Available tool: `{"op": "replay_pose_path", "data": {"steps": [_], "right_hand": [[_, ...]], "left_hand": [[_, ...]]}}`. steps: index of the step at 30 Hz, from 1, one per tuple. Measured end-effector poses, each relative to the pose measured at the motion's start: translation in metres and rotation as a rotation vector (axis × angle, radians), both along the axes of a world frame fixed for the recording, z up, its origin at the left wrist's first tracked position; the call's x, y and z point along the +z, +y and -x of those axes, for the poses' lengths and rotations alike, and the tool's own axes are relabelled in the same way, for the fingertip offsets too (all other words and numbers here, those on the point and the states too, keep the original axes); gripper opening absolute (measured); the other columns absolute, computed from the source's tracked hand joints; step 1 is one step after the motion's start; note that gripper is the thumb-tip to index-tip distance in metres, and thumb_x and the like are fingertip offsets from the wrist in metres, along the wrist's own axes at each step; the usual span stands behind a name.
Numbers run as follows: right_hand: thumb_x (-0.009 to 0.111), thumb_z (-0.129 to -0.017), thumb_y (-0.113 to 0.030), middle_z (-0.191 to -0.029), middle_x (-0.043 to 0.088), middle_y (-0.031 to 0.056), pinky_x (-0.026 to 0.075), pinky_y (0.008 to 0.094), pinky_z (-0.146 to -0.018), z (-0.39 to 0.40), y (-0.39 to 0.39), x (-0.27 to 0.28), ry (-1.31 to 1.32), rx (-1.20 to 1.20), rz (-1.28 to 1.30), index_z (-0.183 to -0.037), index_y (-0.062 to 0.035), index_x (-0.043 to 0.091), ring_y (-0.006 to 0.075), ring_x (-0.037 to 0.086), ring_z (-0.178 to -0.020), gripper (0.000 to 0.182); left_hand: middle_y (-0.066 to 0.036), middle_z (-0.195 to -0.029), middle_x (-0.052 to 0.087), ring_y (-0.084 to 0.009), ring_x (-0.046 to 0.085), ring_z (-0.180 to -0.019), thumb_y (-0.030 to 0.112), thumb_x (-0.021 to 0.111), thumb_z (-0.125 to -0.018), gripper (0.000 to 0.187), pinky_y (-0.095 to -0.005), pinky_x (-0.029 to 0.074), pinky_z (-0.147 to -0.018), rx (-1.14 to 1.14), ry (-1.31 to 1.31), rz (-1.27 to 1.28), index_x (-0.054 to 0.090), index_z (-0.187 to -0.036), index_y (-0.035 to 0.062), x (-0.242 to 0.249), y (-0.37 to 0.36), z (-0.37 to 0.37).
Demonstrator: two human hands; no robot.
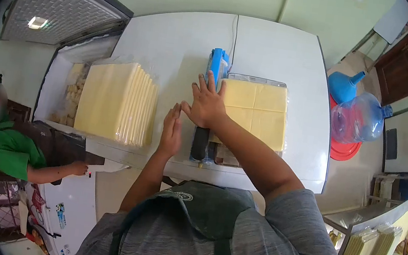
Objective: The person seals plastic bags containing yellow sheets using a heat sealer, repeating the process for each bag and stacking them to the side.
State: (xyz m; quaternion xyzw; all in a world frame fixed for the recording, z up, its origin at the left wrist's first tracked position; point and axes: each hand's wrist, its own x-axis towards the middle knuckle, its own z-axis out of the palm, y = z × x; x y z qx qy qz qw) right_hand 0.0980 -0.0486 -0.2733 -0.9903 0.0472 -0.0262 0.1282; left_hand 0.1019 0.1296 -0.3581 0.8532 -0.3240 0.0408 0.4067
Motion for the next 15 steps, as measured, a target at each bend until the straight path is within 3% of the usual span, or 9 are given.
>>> {"op": "replay_pose_path", "data": {"steps": [5,6,9,15], "right_hand": [[0.047,-0.091,-0.053,-0.159,0.024,0.0193,0.005,0.0675,-0.114,-0.001,0.000,-0.002,-0.021,0.003,-0.043,-0.144,-0.0060,0.045,0.0399,0.005,-0.150,0.071],[0.047,-0.091,-0.053,-0.159,0.024,0.0193,0.005,0.0675,-0.114,0.000,0.002,-0.001,-0.030,0.041,-0.051,-0.144,-0.0060,0.045,0.0399,0.005,-0.150,0.071],[0.047,-0.091,-0.053,-0.159,0.021,0.0203,0.004,0.0690,-0.113,-0.001,0.003,0.007,0.061,0.031,0.047,-0.142,-0.0055,0.047,0.0426,0.003,-0.150,0.070],[0.049,-0.091,-0.052,-0.159,0.021,0.0207,0.002,0.0709,-0.112,-0.002,0.000,0.005,0.052,0.074,0.024,-0.141,-0.0058,0.049,0.0433,0.003,-0.149,0.068]], "left_hand": [[-0.020,-0.143,0.046,-0.0328,0.045,-0.131,0.019,0.034,-0.107,0.041,-0.0414,0.032,-0.112,0.026,0.309,0.364,0.044,-0.141,-0.0004,0.055,0.020,0.027],[-0.020,-0.143,0.046,-0.0328,0.045,-0.131,0.019,0.034,-0.107,0.041,-0.0414,0.032,-0.112,0.063,0.292,0.361,0.044,-0.141,-0.0004,0.058,0.021,0.033],[-0.016,-0.134,0.051,-0.0203,0.051,-0.118,0.016,0.035,-0.107,0.038,-0.0316,0.037,-0.102,-0.050,0.354,0.520,0.046,-0.139,-0.0005,0.077,0.013,0.045],[-0.014,-0.134,0.050,-0.0152,0.052,-0.110,0.015,0.036,-0.106,0.037,-0.0268,0.041,-0.092,-0.074,0.323,0.571,0.046,-0.138,0.0007,0.097,-0.001,0.066]]}}
